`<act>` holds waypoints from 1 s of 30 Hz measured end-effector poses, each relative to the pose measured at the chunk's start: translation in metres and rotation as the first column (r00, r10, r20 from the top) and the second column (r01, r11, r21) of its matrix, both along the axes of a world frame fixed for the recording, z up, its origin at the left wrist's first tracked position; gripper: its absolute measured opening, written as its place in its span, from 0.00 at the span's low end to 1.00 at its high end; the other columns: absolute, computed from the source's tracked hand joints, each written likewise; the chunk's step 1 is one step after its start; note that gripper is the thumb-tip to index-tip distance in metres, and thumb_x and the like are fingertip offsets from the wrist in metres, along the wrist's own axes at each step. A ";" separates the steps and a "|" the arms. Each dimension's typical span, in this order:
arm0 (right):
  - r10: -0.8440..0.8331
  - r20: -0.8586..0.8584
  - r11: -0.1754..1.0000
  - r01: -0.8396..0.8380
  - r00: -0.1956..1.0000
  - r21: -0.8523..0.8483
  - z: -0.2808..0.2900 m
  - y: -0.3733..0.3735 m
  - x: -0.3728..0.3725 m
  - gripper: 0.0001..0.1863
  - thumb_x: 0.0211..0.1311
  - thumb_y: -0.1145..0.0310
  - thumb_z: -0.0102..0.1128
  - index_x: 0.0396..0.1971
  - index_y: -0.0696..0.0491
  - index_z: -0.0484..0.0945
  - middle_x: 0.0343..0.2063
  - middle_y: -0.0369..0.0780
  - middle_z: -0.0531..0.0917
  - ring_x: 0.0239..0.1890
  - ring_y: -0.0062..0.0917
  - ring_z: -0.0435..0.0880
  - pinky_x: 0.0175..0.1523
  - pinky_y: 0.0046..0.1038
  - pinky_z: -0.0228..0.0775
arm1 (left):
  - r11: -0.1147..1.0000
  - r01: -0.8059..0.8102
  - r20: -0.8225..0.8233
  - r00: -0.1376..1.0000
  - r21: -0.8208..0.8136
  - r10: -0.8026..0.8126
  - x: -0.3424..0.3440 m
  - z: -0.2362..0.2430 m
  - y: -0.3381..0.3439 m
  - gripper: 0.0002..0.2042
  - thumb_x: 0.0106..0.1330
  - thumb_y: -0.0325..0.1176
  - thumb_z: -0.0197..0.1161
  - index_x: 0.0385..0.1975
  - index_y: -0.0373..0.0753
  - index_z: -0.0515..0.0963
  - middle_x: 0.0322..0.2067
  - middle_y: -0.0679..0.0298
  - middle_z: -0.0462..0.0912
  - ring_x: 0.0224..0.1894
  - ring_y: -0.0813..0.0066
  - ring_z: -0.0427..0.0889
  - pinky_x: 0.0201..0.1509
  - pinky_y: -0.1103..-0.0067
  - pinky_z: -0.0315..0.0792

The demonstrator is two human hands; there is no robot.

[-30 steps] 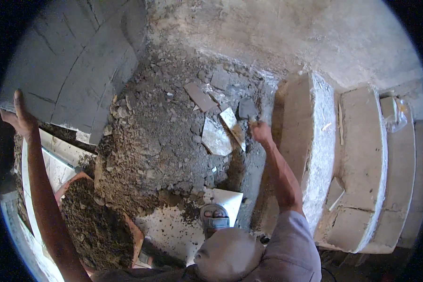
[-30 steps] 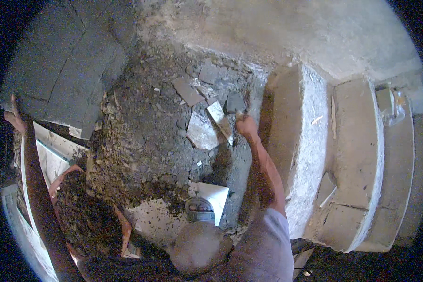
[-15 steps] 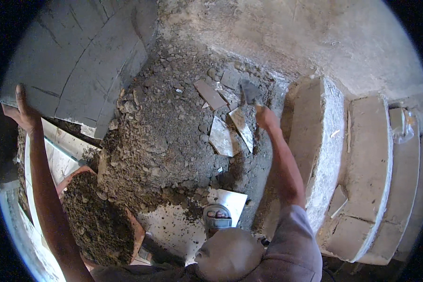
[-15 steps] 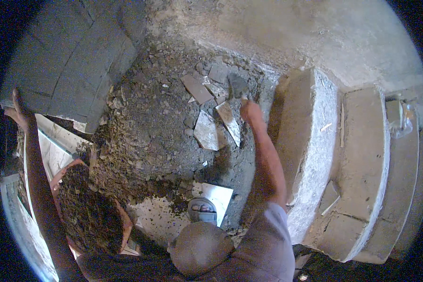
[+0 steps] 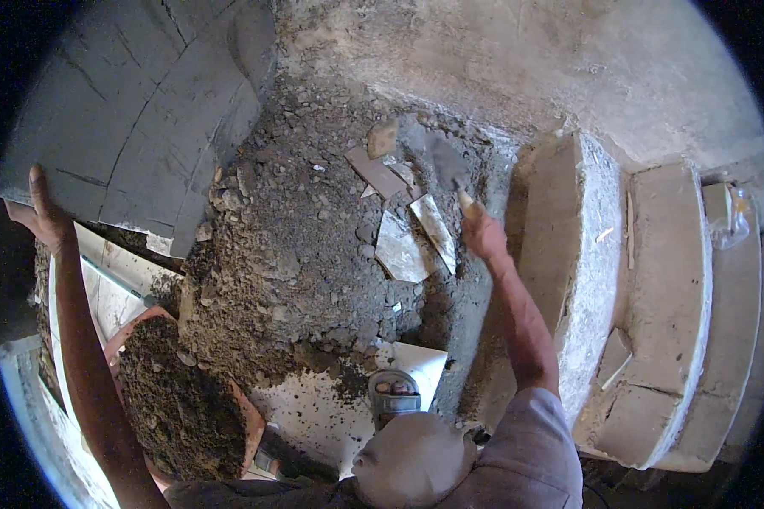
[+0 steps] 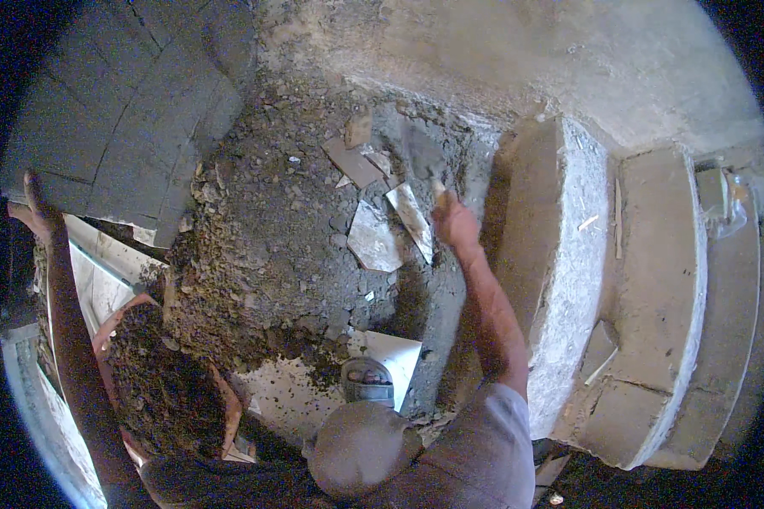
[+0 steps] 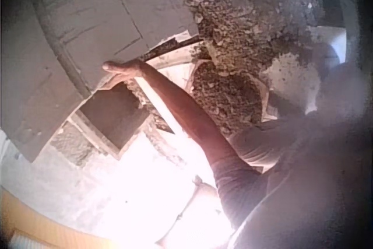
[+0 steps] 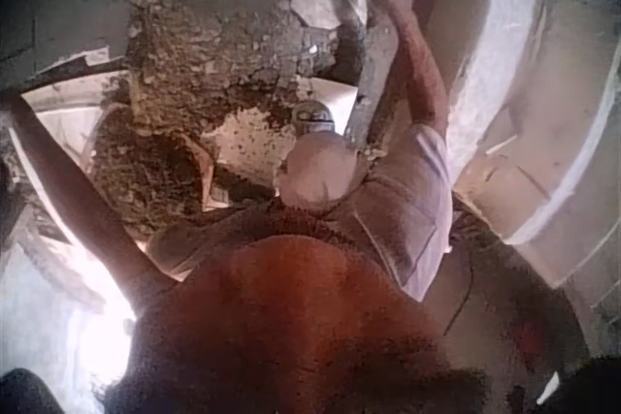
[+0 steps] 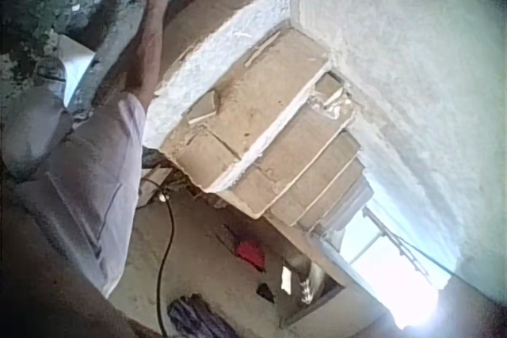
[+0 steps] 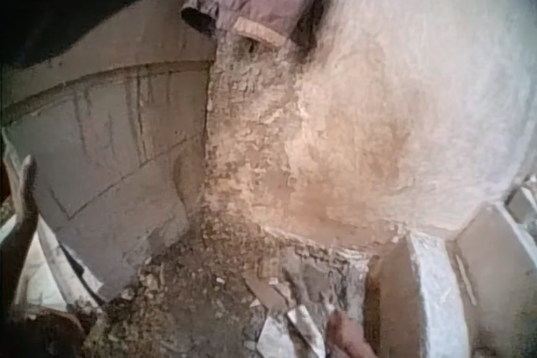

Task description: The person scoops mortar into a basin with a trowel, then spreads mortar across the floor and embeds tile fragments into it using the trowel.

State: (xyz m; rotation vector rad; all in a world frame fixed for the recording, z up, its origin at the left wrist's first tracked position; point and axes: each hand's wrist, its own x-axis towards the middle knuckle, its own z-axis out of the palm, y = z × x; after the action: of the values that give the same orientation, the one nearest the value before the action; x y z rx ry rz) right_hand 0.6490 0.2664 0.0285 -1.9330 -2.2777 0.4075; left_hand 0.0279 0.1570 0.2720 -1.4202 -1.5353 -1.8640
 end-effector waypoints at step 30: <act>0.275 0.320 0.960 -0.241 0.906 -0.143 -0.038 0.064 -0.038 0.19 0.49 0.67 0.47 0.45 0.49 0.67 0.27 0.48 0.79 0.31 0.46 0.77 0.38 0.41 0.70 | 0.995 -0.103 -0.068 0.992 0.015 0.104 0.021 0.004 0.003 0.28 0.52 0.39 0.62 0.47 0.28 0.61 0.42 0.53 0.68 0.43 0.65 0.69 0.50 0.73 0.62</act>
State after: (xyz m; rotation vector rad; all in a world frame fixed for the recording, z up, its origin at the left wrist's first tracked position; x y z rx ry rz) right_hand 0.6112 0.3305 -0.0100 -1.8712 -2.8013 0.2327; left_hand 0.0485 0.1599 0.2758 -1.3578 -1.5327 -1.7431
